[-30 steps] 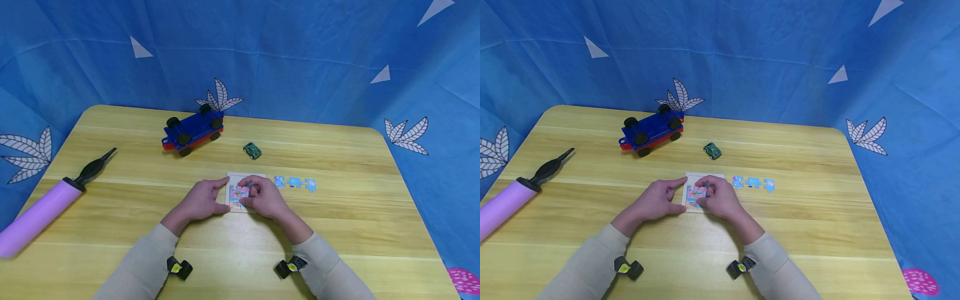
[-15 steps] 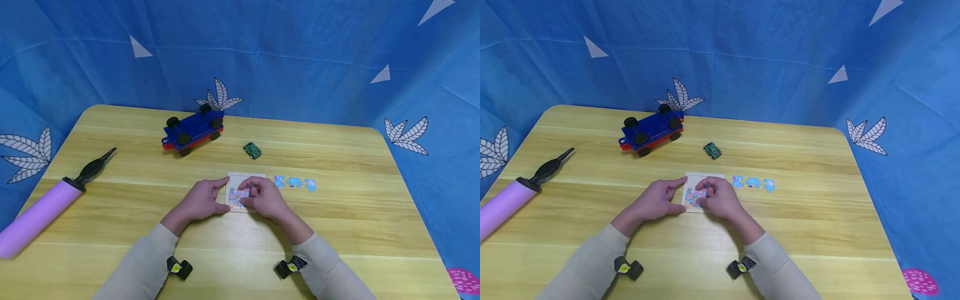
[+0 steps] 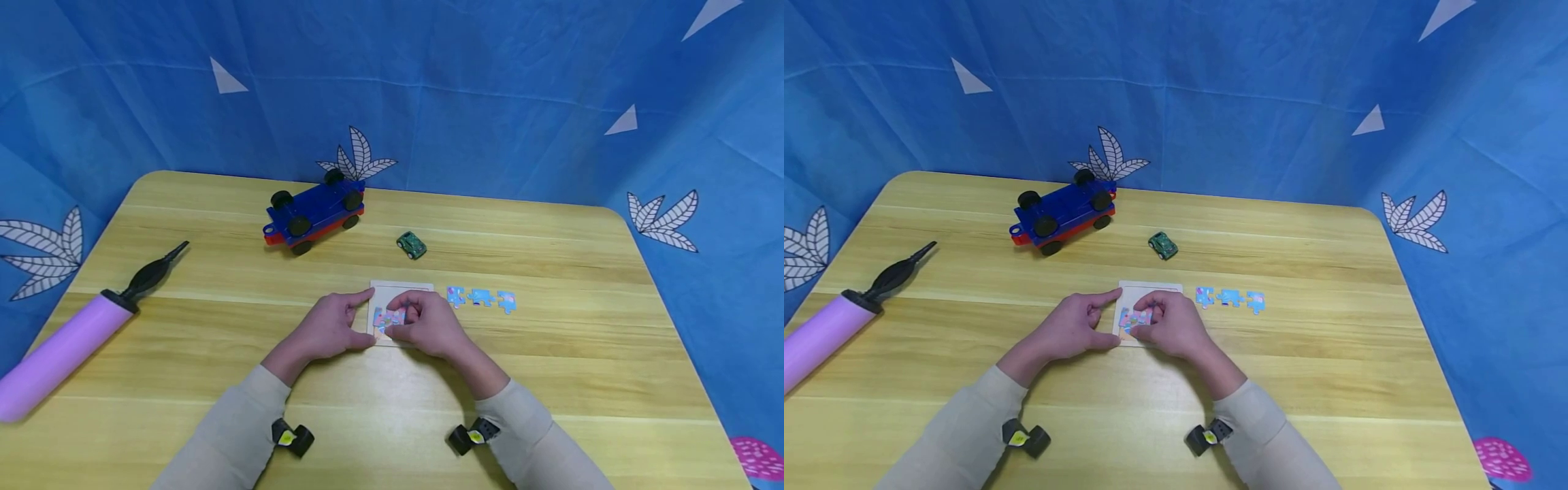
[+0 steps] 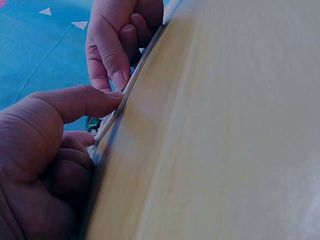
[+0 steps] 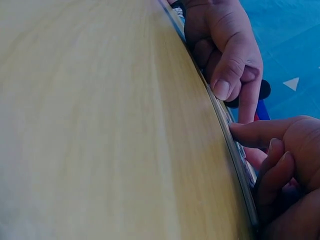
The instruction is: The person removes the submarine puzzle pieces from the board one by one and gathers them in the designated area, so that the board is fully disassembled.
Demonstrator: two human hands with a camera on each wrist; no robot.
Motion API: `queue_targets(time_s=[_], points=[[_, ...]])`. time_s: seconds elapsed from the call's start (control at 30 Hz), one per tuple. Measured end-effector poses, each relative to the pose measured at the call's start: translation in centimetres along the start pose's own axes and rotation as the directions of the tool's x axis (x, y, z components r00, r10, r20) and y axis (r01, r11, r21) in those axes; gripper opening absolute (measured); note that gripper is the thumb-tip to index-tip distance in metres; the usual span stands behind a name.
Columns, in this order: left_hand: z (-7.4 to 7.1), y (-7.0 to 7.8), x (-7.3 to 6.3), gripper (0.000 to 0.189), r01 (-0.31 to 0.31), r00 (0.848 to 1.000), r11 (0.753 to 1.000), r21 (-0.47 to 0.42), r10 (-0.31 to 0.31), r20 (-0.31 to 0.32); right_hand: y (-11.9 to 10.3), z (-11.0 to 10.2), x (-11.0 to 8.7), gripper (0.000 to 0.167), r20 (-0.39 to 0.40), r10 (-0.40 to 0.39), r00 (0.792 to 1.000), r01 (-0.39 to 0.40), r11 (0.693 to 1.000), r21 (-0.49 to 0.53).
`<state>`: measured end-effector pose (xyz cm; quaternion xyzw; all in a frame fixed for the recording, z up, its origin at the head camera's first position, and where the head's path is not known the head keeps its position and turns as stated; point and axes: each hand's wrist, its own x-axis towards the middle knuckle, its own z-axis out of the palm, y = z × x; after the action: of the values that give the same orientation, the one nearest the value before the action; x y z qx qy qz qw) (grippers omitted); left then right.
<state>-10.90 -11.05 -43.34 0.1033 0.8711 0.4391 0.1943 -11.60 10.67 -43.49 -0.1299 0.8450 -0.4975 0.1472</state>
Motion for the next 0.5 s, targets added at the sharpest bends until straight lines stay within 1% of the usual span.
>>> queue_targets(time_s=[0.13, 0.27, 0.5], points=[[0.0, -0.1, 0.0, 0.085, -0.001, 1.0, 1.0, 0.003, 0.001, -0.002, 0.1, 0.0, -0.1, 0.025, 0.004, -0.013, 1.0, 0.013, 1.0, 0.002], [0.1, -0.1, 0.0, 0.085, 0.01, 1.0, 1.0, 0.006, -0.01, 0.0, 0.4, -0.3, -0.3, 0.025, -0.004, -0.023, 1.0, 0.023, 1.0, 0.01], [0.1, -0.1, 0.1, 0.085, 0.021, 1.0, 1.0, 0.011, -0.021, 0.01, 1.0, -1.0, -1.1, 0.026, 0.0, -0.04, 0.999, 0.04, 0.999, 0.032]])
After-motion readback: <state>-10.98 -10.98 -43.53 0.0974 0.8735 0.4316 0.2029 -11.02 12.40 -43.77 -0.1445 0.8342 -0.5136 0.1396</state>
